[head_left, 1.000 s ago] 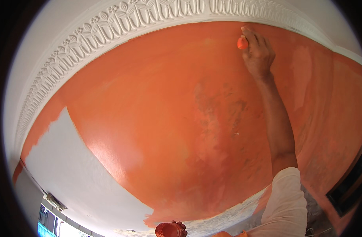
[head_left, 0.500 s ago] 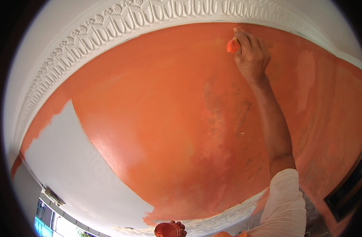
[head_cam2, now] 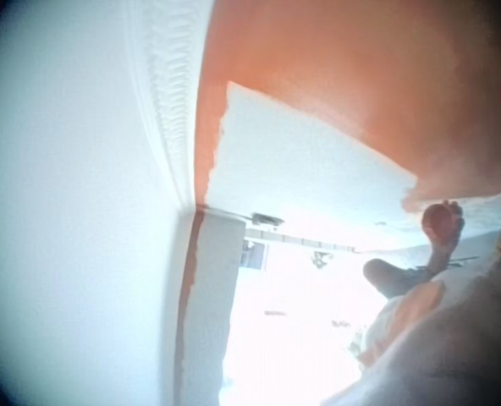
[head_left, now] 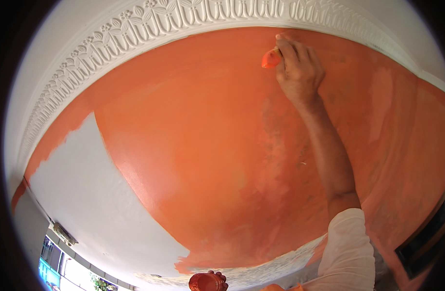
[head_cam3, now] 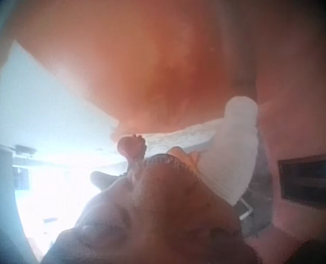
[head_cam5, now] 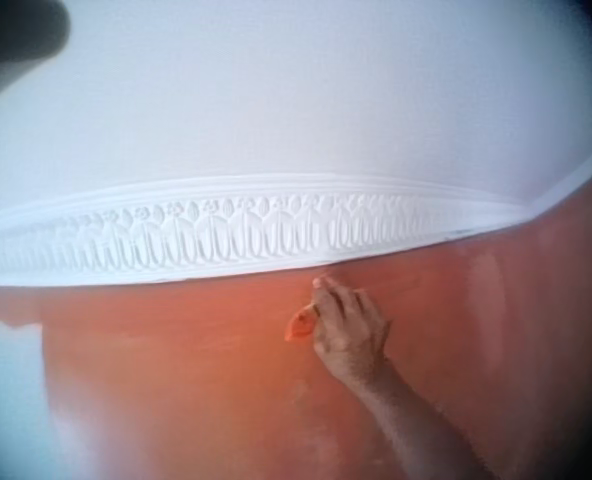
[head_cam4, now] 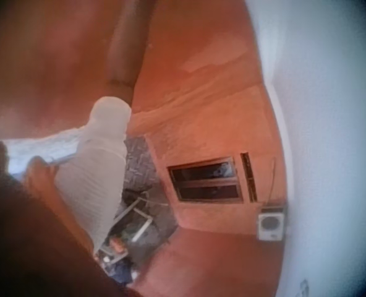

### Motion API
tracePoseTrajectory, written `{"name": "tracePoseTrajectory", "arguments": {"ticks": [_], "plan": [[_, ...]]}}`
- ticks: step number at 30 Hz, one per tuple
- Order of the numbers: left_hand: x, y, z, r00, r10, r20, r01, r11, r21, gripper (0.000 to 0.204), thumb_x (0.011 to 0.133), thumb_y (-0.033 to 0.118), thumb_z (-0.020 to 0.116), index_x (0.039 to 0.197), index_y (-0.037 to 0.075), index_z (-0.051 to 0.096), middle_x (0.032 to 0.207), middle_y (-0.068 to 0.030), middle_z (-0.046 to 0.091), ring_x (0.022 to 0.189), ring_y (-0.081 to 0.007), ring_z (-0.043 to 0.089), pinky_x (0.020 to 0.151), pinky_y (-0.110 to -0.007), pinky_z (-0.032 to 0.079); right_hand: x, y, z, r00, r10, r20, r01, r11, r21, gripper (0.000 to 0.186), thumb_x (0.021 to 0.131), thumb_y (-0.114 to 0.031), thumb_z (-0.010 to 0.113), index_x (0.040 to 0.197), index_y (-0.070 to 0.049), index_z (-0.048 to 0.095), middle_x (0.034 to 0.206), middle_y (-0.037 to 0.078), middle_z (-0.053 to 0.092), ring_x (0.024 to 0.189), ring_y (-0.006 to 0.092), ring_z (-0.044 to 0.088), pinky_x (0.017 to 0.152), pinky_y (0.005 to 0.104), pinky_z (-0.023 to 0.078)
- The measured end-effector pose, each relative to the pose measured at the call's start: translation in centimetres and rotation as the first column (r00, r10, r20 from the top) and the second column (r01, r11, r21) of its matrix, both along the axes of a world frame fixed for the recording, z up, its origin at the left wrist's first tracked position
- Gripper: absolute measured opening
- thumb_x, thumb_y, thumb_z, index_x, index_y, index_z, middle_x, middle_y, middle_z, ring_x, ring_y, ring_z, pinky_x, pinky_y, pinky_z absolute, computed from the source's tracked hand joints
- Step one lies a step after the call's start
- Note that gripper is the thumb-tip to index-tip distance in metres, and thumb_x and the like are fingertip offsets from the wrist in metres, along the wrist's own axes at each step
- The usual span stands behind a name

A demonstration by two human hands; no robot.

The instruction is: The person paints a white ceiling with orange paint using a brush and a small container. They repeatedly dip the brush into the container and apply paint in broad strokes across the ceiling surface.

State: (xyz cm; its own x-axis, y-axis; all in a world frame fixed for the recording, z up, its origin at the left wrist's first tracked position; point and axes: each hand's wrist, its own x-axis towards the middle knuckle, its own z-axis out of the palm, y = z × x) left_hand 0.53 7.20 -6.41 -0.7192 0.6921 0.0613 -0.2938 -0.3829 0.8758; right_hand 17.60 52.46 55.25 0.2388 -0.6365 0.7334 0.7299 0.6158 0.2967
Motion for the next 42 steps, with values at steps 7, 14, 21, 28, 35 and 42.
{"name": "tracePoseTrajectory", "arguments": {"ticks": [7,14,21,28,35,42], "plan": [[-0.3,-1.1,-1.4,0.973,0.023,-0.23,-0.058,0.987,-0.149,0.029,0.108,0.04,0.048,0.112,0.016,0.065,0.098,-0.0097,0.063,0.087,-0.0287,0.058,0.066,-0.042,0.053,-2.9,-2.8,-0.7,0.999,0.022,0.041,-0.019,0.998,-0.067,0.04,0.076,0.004,0.076,0.112,-0.013,0.078,0.102,0.0,0.076,0.081,0.0212,0.069,0.067,0.0325,0.058],[0.5,-0.9,0.2,0.963,0.031,0.269,-0.036,0.999,0.015,0.024,0.106,0.036,0.051,0.112,0.016,0.064,0.099,-0.0073,0.065,0.092,-0.0254,0.061,0.07,-0.042,0.053,-6.0,-5.0,-0.3,0.996,0.036,0.085,-0.039,0.999,0.038,0.03,0.079,0.002,0.077,0.107,-0.01,0.074,0.099,0.002,0.074,0.079,0.0209,0.067,0.064,0.0325,0.056],[3.1,-1.0,8.5,0.193,-0.294,-0.936,-0.679,0.649,-0.344,0.02,0.099,0.033,0.06,0.102,0.016,0.07,0.096,-0.0044,0.071,0.09,-0.0266,0.067,0.077,-0.046,0.054,-7.1,-10.6,-3.8,0.948,0.14,0.284,-0.197,0.963,0.182,0.026,0.086,-0.003,0.076,0.11,-0.008,0.07,0.099,0.006,0.072,0.076,0.0202,0.068,0.061,0.0323,0.055],[2.5,-1.3,9.2,-0.191,-0.627,-0.756,-0.814,0.531,-0.236,0.019,0.089,0.03,0.067,0.091,0.016,0.08,0.092,-0.0071,0.077,0.091,-0.0335,0.073,0.076,-0.054,0.055,4.6,-7.4,-7.9,0.973,0.106,0.205,-0.109,0.994,0.002,0.038,0.087,-0.002,0.083,0.122,-0.006,0.072,0.112,0.013,0.078,0.09,0.0276,0.075,0.073,0.0357,0.06],[4.6,0.1,12.3,-0.101,-0.658,-0.746,-0.876,0.414,-0.246,0.022,0.086,0.031,0.067,0.088,0.014,0.081,0.087,-0.01,0.077,0.086,-0.0366,0.073,0.073,-0.057,0.054,15.7,6.2,-8.8,0.965,0.228,-0.128,-0.247,0.957,-0.156,0.014,0.096,-0.01,0.078,0.11,-0.006,0.079,0.1,0.006,0.079,0.087,0.0248,0.074,0.075,0.0351,0.059],[2.4,0.3,7.4,-0.126,-0.473,-0.872,-0.812,0.555,-0.184,0.024,0.092,0.032,0.064,0.081,0.014,0.076,0.084,-0.0101,0.076,0.084,-0.0326,0.071,0.073,-0.053,0.053,17.2,9.7,-5.9,0.992,0.063,-0.105,-0.086,0.971,-0.224,0.022,0.093,-0.01,0.08,0.115,-0.012,0.08,0.105,0.004,0.08,0.083,0.0219,0.074,0.075,0.0347,0.059]]}}
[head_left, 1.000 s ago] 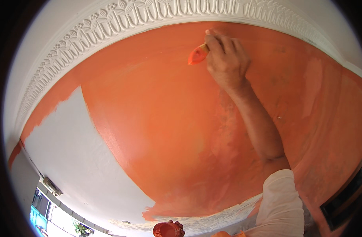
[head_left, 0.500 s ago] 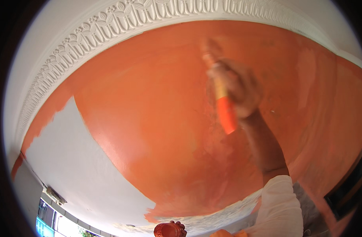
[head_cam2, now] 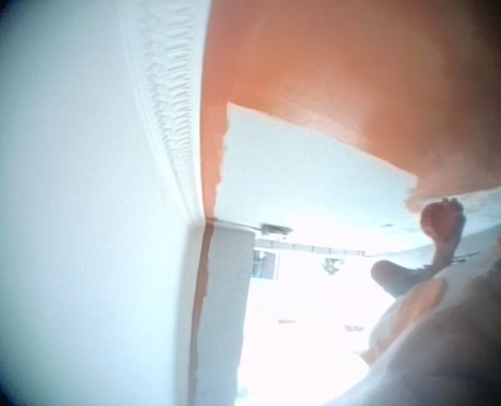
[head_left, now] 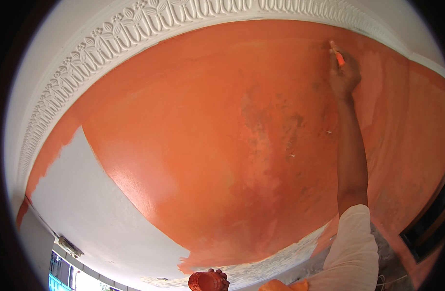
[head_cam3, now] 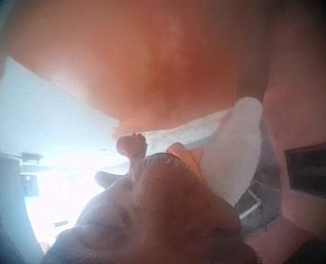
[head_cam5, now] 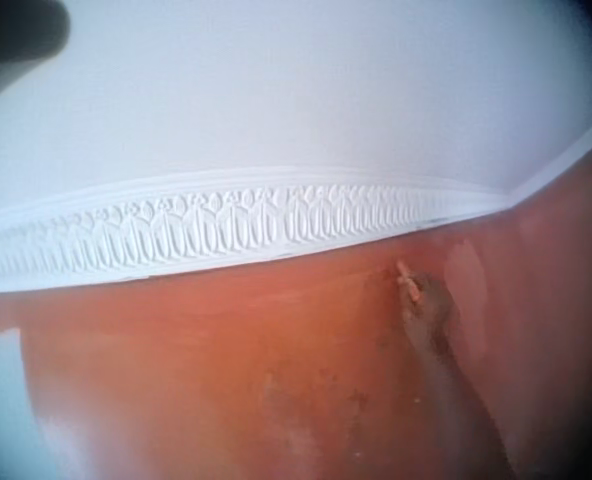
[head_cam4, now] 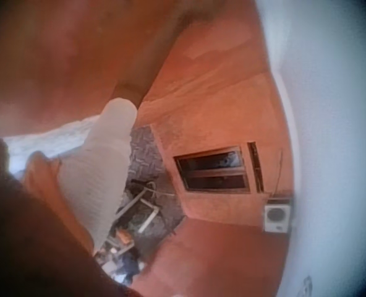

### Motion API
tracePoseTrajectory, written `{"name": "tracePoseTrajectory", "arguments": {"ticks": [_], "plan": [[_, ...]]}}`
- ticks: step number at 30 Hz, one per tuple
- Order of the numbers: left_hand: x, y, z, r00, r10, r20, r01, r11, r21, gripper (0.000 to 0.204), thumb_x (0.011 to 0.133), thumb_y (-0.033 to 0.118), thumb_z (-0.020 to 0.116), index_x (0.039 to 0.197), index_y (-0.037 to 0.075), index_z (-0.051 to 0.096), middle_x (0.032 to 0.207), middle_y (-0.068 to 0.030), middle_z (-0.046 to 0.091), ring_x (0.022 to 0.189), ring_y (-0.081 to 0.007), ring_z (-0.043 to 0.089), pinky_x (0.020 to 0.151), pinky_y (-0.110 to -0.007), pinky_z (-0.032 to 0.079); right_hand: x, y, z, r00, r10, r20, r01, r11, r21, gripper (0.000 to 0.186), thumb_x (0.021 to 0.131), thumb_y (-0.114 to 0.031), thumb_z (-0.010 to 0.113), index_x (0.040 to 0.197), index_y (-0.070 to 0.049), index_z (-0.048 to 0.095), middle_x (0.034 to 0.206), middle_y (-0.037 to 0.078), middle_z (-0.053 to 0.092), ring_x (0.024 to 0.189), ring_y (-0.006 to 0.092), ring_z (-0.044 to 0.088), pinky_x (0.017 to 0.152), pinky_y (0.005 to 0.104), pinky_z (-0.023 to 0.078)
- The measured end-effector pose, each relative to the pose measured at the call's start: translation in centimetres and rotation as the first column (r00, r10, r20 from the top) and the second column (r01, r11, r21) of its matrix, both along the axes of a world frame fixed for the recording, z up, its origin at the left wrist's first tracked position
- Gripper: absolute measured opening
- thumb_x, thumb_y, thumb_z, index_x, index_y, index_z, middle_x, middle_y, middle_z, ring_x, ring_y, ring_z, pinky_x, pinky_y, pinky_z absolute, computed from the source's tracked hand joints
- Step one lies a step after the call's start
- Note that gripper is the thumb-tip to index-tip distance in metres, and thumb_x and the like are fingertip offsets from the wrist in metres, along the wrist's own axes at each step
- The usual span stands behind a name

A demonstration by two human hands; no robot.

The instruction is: The person paints a white ceiling with orange paint using a brush and a small container. They repeatedly dip the brush into the container and apply paint in broad strokes across the ceiling surface.

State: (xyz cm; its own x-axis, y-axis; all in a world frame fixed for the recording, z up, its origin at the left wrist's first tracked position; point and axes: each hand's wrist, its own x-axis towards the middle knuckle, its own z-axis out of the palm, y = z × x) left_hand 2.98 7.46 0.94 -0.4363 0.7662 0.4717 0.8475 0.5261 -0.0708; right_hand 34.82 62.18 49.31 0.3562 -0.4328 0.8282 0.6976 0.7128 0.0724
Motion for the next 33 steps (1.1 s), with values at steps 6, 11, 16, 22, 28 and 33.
{"name": "tracePoseTrajectory", "arguments": {"ticks": [6,11,16,22,28,33], "plan": [[0.2,0.6,0.9,0.996,-0.042,0.073,0.041,0.999,0.016,0.024,0.096,0.031,0.061,0.087,0.013,0.074,0.086,-0.012,0.074,0.083,-0.0331,0.068,0.073,-0.053,0.051,-5.4,-5.1,-1.9,0.963,-0.073,0.26,0.056,0.996,0.072,0.03,0.09,-0.006,0.078,0.119,-0.013,0.078,0.107,0.003,0.08,0.084,0.0227,0.074,0.075,0.035,0.06],[1.1,0.0,1.5,0.947,0.058,0.316,-0.104,0.986,0.13,0.019,0.093,0.028,0.064,0.096,0.011,0.074,0.092,-0.0143,0.074,0.085,-0.0343,0.068,0.075,-0.054,0.05,-5.8,-7.1,-3.1,0.961,0.098,0.26,-0.151,0.97,0.193,0.024,0.093,-0.009,0.08,0.116,-0.01,0.078,0.103,0.003,0.08,0.085,0.023,0.075,0.073,0.0342,0.06],[-0.3,0.0,-1.0,0.802,-0.146,0.579,-0.106,0.919,0.379,0.019,0.095,0.029,0.062,0.098,0.012,0.071,0.093,-0.012,0.072,0.086,-0.0321,0.067,0.074,-0.052,0.051,-3.3,-1.7,0.7,0.983,0.18,0.035,-0.182,0.98,0.074,0.025,0.094,-0.009,0.079,0.119,-0.011,0.077,0.102,0.004,0.08,0.086,0.0248,0.076,0.076,0.0352,0.061],[-1.3,-0.6,-5.0,0.125,-0.64,0.758,-0.354,0.685,0.637,0.019,0.096,0.03,0.06,0.101,0.014,0.068,0.095,-0.0094,0.069,0.088,-0.0294,0.064,0.073,-0.05,0.051,-11.3,-6.1,1.7,0.985,0.045,0.166,-0.061,0.994,0.094,0.036,0.086,-0.006,0.076,0.122,-0.011,0.075,0.115,0.008,0.077,0.098,0.0295,0.075,0.081,0.0421,0.061],[-1.3,-1.0,-4.5,-0.326,-0.83,0.453,-0.598,0.552,0.581,0.018,0.098,0.032,0.058,0.103,0.016,0.065,0.097,-0.0067,0.067,0.089,-0.0266,0.062,0.072,-0.048,0.051,-20.5,-16.1,-0.3,0.907,-0.017,0.42,-0.129,0.939,0.318,0.038,0.081,-0.006,0.079,0.118,-0.006,0.074,0.104,0.009,0.075,0.088,0.025,0.073,0.073,0.0353,0.06],[-1.2,-1.9,-7.3,-0.205,-0.776,0.597,-0.556,0.594,0.581,0.02,0.104,0.033,0.053,0.111,0.017,0.061,0.105,-0.0071,0.063,0.096,-0.0264,0.058,0.076,-0.046,0.052,-19.9,-17.7,-1.2,0.552,0.719,0.423,-0.79,0.613,-0.012,0.021,0.092,-0.013,0.08,0.109,-0.002,0.077,0.095,0.005,0.076,0.078,0.0153,0.07,0.067,0.032,0.057]]}}
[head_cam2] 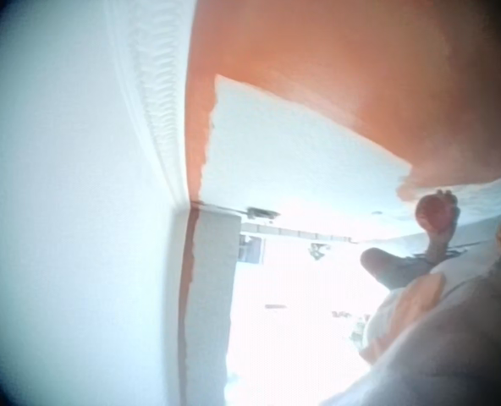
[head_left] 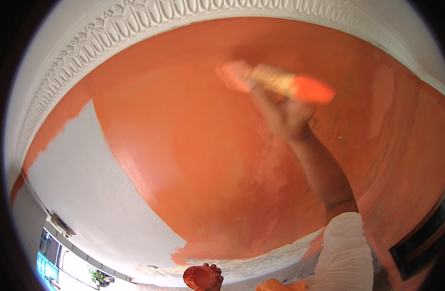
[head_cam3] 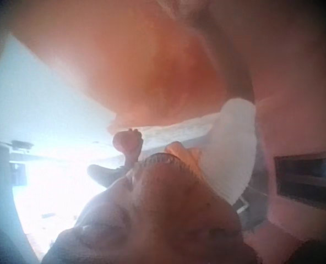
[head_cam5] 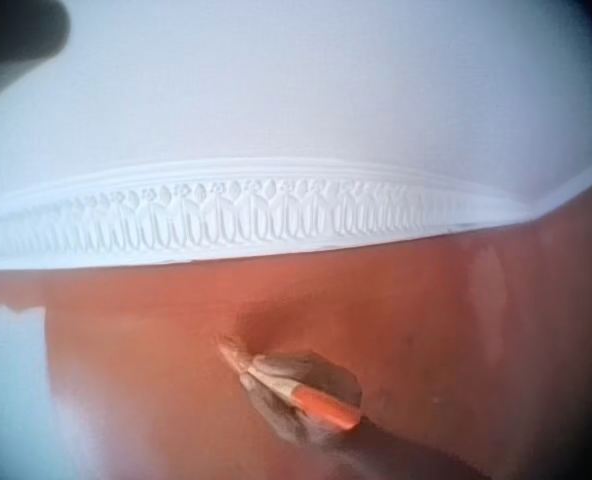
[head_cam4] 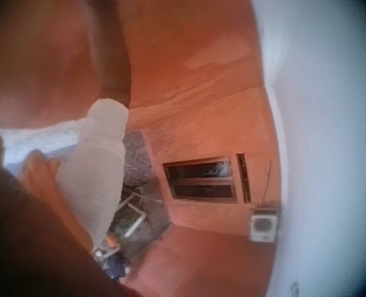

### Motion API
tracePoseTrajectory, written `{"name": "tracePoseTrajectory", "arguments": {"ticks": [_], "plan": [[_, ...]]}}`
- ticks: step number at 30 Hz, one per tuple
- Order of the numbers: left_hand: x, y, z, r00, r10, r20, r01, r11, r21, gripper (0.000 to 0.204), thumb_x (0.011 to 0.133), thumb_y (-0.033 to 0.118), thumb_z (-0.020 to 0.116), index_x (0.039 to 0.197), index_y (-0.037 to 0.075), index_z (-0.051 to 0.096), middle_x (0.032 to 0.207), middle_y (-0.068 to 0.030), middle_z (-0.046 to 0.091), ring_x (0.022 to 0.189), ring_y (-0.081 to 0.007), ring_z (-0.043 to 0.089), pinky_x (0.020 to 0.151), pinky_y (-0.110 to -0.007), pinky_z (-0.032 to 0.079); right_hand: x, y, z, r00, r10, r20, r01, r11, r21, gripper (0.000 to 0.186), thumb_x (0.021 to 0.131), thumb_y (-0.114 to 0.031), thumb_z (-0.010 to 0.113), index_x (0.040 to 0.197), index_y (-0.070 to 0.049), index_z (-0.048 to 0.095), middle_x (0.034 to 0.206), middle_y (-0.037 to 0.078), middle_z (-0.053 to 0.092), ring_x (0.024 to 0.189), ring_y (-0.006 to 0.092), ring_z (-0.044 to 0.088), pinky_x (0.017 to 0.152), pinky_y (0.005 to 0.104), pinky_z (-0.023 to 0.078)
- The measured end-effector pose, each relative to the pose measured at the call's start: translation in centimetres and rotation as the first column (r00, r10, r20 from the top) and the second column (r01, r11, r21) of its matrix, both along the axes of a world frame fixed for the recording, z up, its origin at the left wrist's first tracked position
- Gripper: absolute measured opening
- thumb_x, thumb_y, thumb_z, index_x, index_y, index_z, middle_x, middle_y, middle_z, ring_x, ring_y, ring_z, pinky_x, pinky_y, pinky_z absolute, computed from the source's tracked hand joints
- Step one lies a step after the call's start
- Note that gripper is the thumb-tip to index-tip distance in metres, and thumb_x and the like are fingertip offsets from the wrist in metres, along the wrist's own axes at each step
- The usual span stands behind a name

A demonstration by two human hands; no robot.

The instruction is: The person paints a white ceiling with orange paint using a brush and a small container. They repeatedly dip the brush into the container and apply paint in broad strokes across the ceiling surface.

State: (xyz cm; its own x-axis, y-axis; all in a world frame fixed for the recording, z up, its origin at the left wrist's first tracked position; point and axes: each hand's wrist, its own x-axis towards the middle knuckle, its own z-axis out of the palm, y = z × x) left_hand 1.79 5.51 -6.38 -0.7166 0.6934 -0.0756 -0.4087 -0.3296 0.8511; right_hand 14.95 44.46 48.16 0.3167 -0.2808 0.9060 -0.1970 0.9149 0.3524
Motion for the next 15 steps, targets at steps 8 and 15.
{"name": "tracePoseTrajectory", "arguments": {"ticks": [8,15], "plan": [[1.5,0.8,2.6,0.937,0.031,0.347,-0.096,0.98,0.172,0.031,0.108,0.04,0.049,0.121,0.015,0.06,0.112,-0.0088,0.061,0.101,-0.0288,0.055,0.083,-0.045,0.052,9.5,11.3,5.2,0.883,0.38,-0.275,-0.469,0.705,-0.532,0.022,0.088,-0.009,0.085,0.103,0.004,0.075,0.097,0.007,0.076,0.082,0.0152,0.072,0.073,0.0312,0.06],[-1.1,-0.6,-1.5,0.952,-0.09,0.293,0.011,0.965,0.263,0.035,0.106,0.045,0.05,0.123,0.015,0.06,0.113,-0.0091,0.062,0.101,-0.0284,0.056,0.082,-0.044,0.052,17.2,15.7,3.6,0.913,-0.025,-0.408,-0.17,0.885,-0.433,0.022,0.092,-0.013,0.085,0.105,0.003,0.075,0.098,0.008,0.077,0.084,0.0143,0.072,0.073,0.0303,0.059]]}}
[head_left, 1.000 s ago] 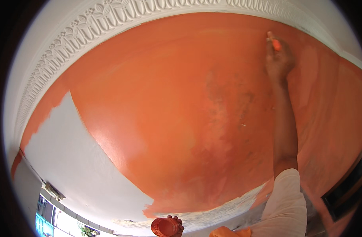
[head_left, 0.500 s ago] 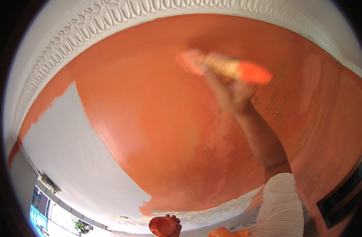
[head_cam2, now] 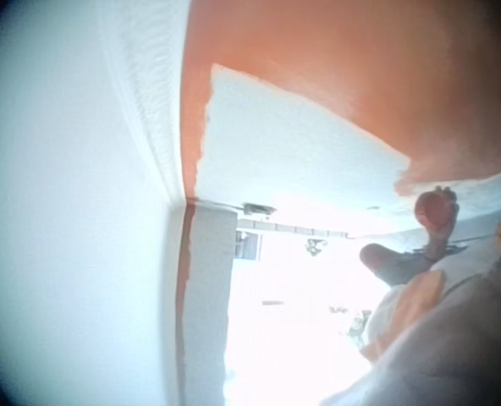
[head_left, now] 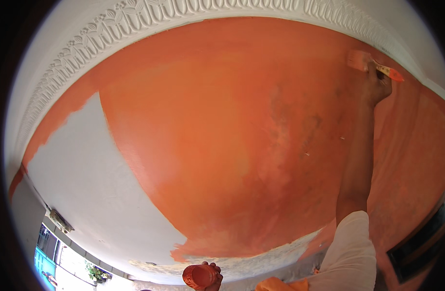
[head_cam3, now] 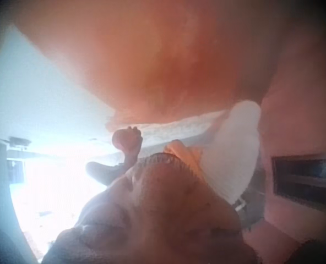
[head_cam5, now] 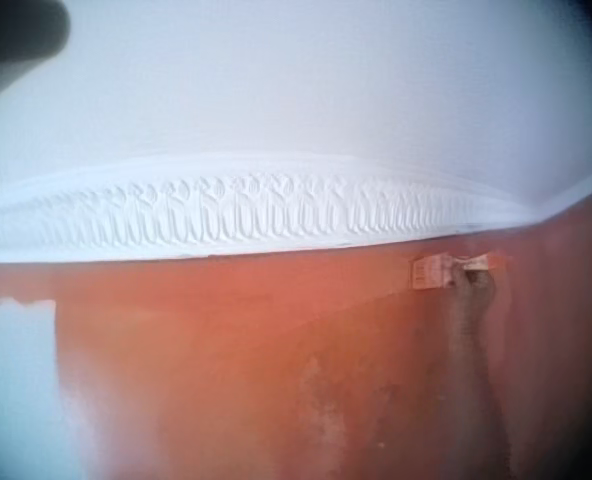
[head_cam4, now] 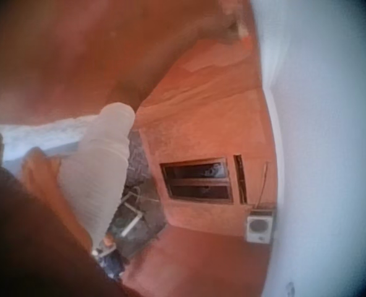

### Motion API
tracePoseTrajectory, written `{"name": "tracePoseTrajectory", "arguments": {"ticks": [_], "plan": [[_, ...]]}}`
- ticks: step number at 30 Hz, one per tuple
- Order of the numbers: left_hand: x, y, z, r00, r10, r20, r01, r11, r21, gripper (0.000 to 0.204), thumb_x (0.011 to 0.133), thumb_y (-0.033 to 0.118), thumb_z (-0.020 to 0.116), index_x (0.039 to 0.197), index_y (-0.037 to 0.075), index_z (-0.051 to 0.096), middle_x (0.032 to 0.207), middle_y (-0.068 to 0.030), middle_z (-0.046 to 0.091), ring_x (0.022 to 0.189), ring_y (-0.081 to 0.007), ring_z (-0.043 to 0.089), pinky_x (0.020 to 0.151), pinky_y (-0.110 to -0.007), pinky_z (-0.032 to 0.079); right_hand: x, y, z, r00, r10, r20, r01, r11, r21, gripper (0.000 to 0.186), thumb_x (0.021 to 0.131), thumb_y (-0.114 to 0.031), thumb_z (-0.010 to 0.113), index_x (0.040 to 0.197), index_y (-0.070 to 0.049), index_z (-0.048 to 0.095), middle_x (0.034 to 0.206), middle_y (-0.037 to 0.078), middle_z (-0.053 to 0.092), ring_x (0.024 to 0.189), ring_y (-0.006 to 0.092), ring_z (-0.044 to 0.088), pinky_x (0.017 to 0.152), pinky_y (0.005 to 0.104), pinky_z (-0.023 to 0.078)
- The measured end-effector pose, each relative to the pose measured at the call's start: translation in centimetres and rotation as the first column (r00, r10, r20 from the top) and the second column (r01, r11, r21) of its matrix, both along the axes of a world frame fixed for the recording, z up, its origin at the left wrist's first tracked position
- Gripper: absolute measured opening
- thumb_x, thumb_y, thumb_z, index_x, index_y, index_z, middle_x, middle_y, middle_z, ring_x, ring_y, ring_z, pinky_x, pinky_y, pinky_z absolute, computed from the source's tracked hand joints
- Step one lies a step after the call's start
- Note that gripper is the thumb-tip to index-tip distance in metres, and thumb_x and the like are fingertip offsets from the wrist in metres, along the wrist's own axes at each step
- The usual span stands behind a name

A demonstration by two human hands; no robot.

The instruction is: The person paints a white ceiling with orange paint using a brush and a small container. They repeatedly dip the brush into the container and apply paint in broad strokes across the ceiling surface.

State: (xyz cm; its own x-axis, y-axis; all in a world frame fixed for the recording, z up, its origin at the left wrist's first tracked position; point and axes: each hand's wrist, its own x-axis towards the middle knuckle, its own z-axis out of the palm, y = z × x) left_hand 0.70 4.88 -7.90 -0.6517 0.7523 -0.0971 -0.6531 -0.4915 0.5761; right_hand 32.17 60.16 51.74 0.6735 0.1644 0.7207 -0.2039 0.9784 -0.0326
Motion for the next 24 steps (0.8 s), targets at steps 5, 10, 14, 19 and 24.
{"name": "tracePoseTrajectory", "arguments": {"ticks": [5,10,14,19,24], "plan": [[-1.6,1.0,-0.2,0.887,-0.325,0.329,0.213,0.918,0.334,0.039,0.106,0.048,0.046,0.121,0.016,0.061,0.112,-0.008,0.061,0.097,-0.0275,0.055,0.08,-0.043,0.052,-1.2,0.3,0.9,0.698,-0.676,0.235,0.699,0.715,-0.018,0.016,0.095,-0.014,0.081,0.109,-0.009,0.078,0.1,0.009,0.079,0.081,0.0221,0.074,0.072,0.0345,0.058],[0.9,-0.4,3.9,0.839,-0.223,0.496,0.083,0.954,0.289,0.045,0.098,0.049,0.066,0.125,0.013,0.068,0.123,-0.0136,0.067,0.116,-0.032,0.061,0.092,-0.048,0.055,-11.5,-11.0,-3.2,0.524,-0.804,0.28,0.608,0.584,0.537,0.013,0.1,-0.006,0.073,0.113,-0.005,0.076,0.108,0.014,0.078,0.094,0.026,0.076,0.084,0.0335,0.06],[0.8,-0.6,1.1,0.988,0.115,-0.107,-0.12,0.992,-0.039,0.035,0.101,0.039,0.065,0.125,0.013,0.063,0.115,-0.0081,0.067,0.102,-0.0272,0.062,0.085,-0.043,0.056,-11.3,-12.5,-3.9,0.853,-0.332,0.402,0.177,0.91,0.376,0.015,0.098,-0.005,0.077,0.111,0.0,0.075,0.106,0.01,0.078,0.091,0.0203,0.074,0.079,0.0323,0.059],[0.9,-0.8,3.1,0.842,-0.246,0.479,0.089,0.941,0.327,0.047,0.096,0.044,0.073,0.131,0.013,0.068,0.13,-0.0141,0.067,0.124,-0.0328,0.061,0.1,-0.05,0.056,-0.6,-1.5,-1.5,0.964,0.245,0.1,-0.231,0.964,-0.129,0.018,0.096,-0.007,0.08,0.11,0.004,0.076,0.101,0.007,0.078,0.09,0.0144,0.073,0.08,0.0303,0.058],[0.8,-0.6,4.0,0.833,-0.269,0.483,0.092,0.929,0.358,0.054,0.094,0.049,0.074,0.132,0.012,0.068,0.13,-0.0149,0.067,0.124,-0.0333,0.06,0.1,-0.05,0.056,2.0,2.0,-2.7,0.937,-0.339,0.081,0.346,0.933,-0.1,0.022,0.098,-0.011,0.077,0.115,0.003,0.076,0.11,0.013,0.08,0.091,0.02,0.075,0.08,0.0333,0.059]]}}
